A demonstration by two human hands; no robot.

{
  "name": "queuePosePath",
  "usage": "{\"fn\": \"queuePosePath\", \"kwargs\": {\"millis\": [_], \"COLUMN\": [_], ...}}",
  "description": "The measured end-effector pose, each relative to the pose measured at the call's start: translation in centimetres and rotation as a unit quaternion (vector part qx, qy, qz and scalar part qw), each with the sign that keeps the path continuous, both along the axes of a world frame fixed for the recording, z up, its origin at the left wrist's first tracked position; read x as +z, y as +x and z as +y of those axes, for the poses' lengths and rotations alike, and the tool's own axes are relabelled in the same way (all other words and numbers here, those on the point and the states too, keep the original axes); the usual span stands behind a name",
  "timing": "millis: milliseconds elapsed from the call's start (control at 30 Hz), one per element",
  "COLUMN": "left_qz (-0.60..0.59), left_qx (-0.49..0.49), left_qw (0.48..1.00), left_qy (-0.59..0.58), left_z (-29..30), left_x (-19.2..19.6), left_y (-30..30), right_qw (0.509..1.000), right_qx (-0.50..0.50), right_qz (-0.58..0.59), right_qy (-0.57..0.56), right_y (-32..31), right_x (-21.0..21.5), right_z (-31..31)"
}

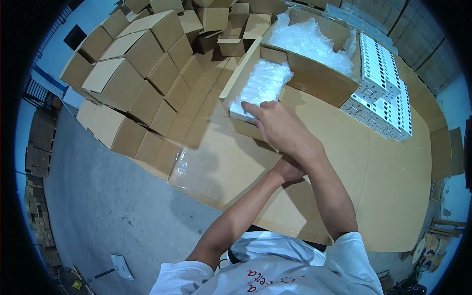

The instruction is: Packing white product boxes into larger cardboard shipping cartons.

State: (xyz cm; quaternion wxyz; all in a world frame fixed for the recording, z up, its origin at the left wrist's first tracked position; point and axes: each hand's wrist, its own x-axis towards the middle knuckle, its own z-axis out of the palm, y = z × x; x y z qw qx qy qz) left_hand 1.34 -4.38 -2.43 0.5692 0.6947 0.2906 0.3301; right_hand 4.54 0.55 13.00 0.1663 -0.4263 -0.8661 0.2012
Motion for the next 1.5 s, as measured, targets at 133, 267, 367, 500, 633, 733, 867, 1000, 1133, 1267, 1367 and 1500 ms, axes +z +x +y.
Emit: {"fn": "queuePosePath", "kwargs": {"millis": [133, 267, 367, 500, 633, 733, 867, 1000, 1133, 1267, 1367, 1500], "left_qz": [0.125, 0.124, 0.123, 0.086, 0.109, -0.011, -0.006, 0.018, -0.007, 0.013, 0.022, 0.052], "left_qx": [0.019, 0.024, 0.019, -0.008, 0.003, -0.028, 0.017, 0.04, 0.034, 0.139, 0.1, 0.128], "left_qw": [0.984, 0.987, 0.987, 0.993, 0.992, 0.999, 0.996, 0.994, 0.999, 0.978, 0.993, 0.99], "left_qy": [0.129, 0.103, 0.103, 0.078, 0.071, -0.016, 0.084, 0.097, 0.014, 0.155, -0.056, 0.018], "left_z": [0.1, 0.3, 0.5, 1.0, 1.1, 0.8, 0.9, 1.0, 1.8, 2.6, 3.2, 3.4], "left_x": [1.4, 1.1, 1.2, 0.9, 0.5, -0.8, -0.6, -0.5, 0.3, 1.4, 3.5, 4.0], "left_y": [0.3, -0.1, -0.1, 0.3, 0.7, 1.0, 2.1, 3.7, 6.0, 8.6, 12.1, 15.6], "right_qw": [0.999, 0.994, 0.993, 0.993, 0.996, 0.999, 0.996, 0.995, 0.994, 0.974, 0.961, 0.924], "right_qx": [0.006, -0.032, -0.03, -0.011, -0.005, 0.007, -0.021, -0.041, -0.052, -0.041, -0.113, -0.249], "right_qz": [0.044, 0.094, 0.109, 0.114, 0.065, 0.023, -0.007, -0.072, 0.057, 0.217, 0.217, 0.201], "right_qy": [-0.018, -0.041, -0.031, -0.002, 0.062, 0.039, 0.092, 0.05, 0.079, 0.052, 0.126, 0.21], "right_y": [1.0, 0.9, 1.2, 1.3, 1.5, 1.7, 2.6, 3.8, 8.1, 15.2, 24.8, 39.0], "right_x": [-0.5, -1.1, -2.3, -3.0, -3.8, -3.0, -2.7, -1.8, -3.7, -2.7, -2.4, -3.4], "right_z": [0.2, 0.3, 0.4, 0.5, 0.1, -0.5, -1.0, -1.3, -1.5, -1.1, -1.0, -0.9]}}
